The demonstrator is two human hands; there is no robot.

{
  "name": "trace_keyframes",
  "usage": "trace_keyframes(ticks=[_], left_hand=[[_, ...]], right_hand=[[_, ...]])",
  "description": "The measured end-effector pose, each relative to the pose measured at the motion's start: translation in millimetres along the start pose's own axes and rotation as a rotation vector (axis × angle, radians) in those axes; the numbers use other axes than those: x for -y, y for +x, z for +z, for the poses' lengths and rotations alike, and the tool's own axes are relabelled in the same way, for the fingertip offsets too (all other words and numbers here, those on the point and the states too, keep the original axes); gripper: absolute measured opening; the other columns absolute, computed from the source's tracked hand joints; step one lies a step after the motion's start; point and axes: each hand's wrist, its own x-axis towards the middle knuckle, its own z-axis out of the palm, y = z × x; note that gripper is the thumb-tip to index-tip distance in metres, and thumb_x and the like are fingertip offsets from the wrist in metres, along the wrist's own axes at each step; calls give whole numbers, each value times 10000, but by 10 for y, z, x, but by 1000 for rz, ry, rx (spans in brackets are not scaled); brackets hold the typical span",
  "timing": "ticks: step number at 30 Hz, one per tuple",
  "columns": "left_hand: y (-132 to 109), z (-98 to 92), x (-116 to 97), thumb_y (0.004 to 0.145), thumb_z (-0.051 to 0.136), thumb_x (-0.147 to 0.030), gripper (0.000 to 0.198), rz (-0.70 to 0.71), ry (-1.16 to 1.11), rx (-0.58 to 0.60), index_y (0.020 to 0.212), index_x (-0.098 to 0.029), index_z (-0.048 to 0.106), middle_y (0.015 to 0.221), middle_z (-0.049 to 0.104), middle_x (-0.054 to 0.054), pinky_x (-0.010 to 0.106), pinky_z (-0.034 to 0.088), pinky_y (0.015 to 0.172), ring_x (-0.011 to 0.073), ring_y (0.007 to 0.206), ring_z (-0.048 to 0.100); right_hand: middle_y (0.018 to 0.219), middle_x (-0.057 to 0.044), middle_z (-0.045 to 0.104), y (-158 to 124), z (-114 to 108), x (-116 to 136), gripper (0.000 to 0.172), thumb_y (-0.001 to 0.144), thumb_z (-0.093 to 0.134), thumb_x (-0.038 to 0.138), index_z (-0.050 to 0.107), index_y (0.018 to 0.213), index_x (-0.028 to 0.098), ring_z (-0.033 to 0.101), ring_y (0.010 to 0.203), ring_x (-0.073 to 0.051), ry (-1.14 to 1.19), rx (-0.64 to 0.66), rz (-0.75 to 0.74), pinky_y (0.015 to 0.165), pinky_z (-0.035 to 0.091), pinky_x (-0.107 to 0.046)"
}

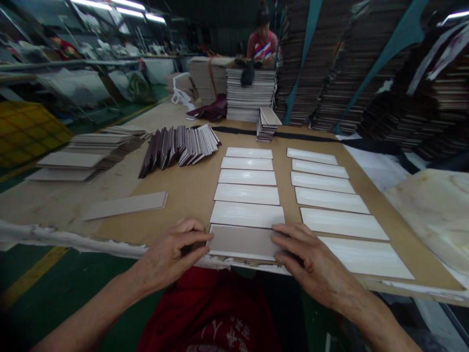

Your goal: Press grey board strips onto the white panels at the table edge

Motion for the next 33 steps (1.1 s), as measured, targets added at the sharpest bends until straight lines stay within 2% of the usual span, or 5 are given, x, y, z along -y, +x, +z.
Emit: trace_keyframes(ticks=[11, 20, 33], left_hand=[[-8, 29, 41, 929, 624, -196, 200, 44, 6, -20, 1100, -227, 723, 989, 638, 46, 385, 460, 821, 214, 930, 573], [-7, 25, 24, 937, 603, -204, 194, 60, 30, -34, 1092, -221, 719, 1000, 642, 56, 393, 470, 828, 217, 933, 573], [-6, 38, 51, 932, 617, -194, 197, 75, 40, -40, 1097, -231, 719, 1004, 646, 45, 380, 466, 824, 213, 941, 579]], right_hand=[[1407, -63, 599, -80, 31, -22, 288, 1006, 553, 305, 685, 1261, 284, 548, 1297, -271, -23, -6, 20, 1099, 478, -524], [1429, -69, 590, -106, 23, -9, 403, 933, 656, 292, 650, 1335, 303, 532, 1319, -306, -3, -38, 3, 1098, 464, -571], [1380, -76, 631, -126, 50, 8, 319, 970, 610, 266, 676, 1282, 260, 551, 1303, -296, -37, -52, -28, 1068, 503, -553]])
